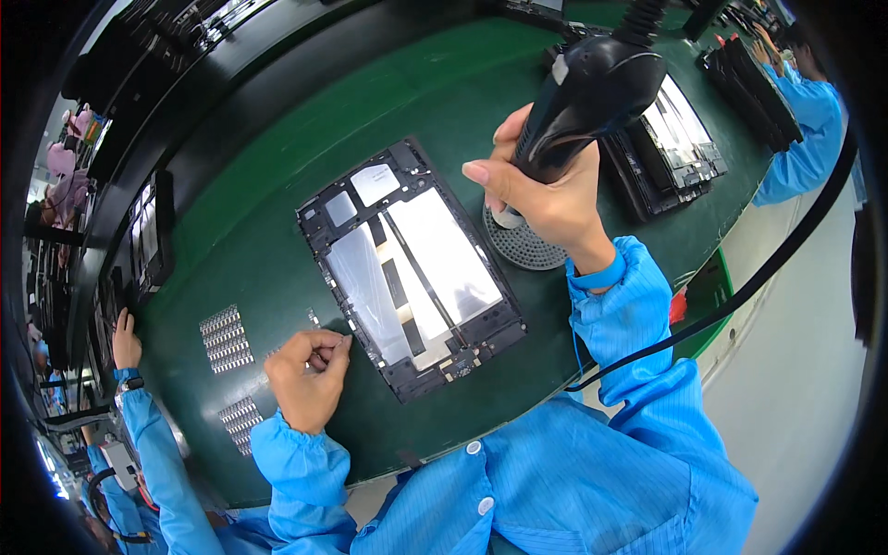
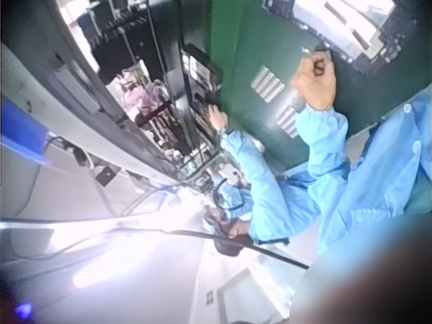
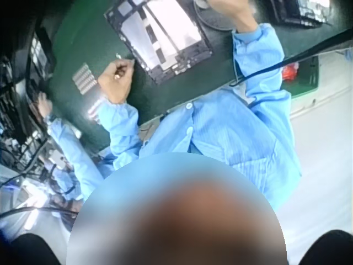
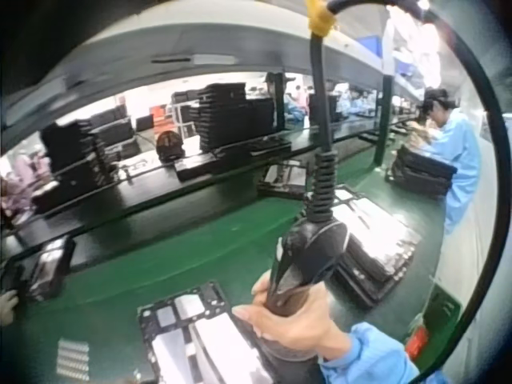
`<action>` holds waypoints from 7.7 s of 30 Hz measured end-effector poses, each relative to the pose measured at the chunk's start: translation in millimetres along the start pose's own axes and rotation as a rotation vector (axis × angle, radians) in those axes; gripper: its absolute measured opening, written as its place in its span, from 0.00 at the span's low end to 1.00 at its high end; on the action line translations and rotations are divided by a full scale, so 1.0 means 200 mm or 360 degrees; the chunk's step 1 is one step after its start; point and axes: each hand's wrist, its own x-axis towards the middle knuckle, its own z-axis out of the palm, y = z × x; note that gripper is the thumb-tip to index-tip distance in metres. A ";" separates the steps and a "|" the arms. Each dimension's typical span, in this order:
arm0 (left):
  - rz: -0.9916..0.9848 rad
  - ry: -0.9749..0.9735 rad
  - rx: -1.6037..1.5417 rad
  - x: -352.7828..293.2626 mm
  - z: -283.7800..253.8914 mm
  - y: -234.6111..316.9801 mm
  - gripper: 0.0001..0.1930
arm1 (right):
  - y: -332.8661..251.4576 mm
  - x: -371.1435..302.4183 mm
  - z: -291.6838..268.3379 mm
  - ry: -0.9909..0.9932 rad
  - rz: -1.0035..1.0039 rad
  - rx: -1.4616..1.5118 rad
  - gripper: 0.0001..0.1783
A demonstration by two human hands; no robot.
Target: Assembling internal components and securing parts of electronic tablets on a production line using an electric screwdriver.
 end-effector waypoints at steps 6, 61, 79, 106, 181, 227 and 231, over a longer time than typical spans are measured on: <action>0.0075 -0.0010 -0.0007 -0.05 0.03 0.02 0.06 | 0.01 -0.01 0.01 -0.0005 0.0002 0.0073 0.15; -0.0020 0.0740 -0.0581 -0.16 -0.10 -0.28 0.08 | 0.02 0.14 0.83 -0.0480 -0.0028 0.0180 0.15; 0.0090 0.0740 -0.0473 -0.14 -0.14 -0.27 0.13 | 0.00 0.09 0.85 -0.0699 0.0036 0.0093 0.17; 0.0568 0.0382 0.1097 0.83 0.03 -0.29 0.20 | -0.15 -0.17 0.14 -0.0594 0.0581 0.0727 0.40; 0.0902 -0.0134 -0.0349 -0.28 0.27 0.21 0.20 | 0.01 -0.02 -0.16 0.0062 -0.0039 0.0378 0.29; -0.0610 0.0137 -0.1437 0.01 0.09 -0.07 0.06 | -0.02 0.04 0.65 -0.0562 0.0126 0.0640 0.24; -0.0632 0.0093 -0.1211 0.07 0.12 -0.07 0.07 | -0.09 0.05 0.62 -0.0636 -0.0026 0.0395 0.39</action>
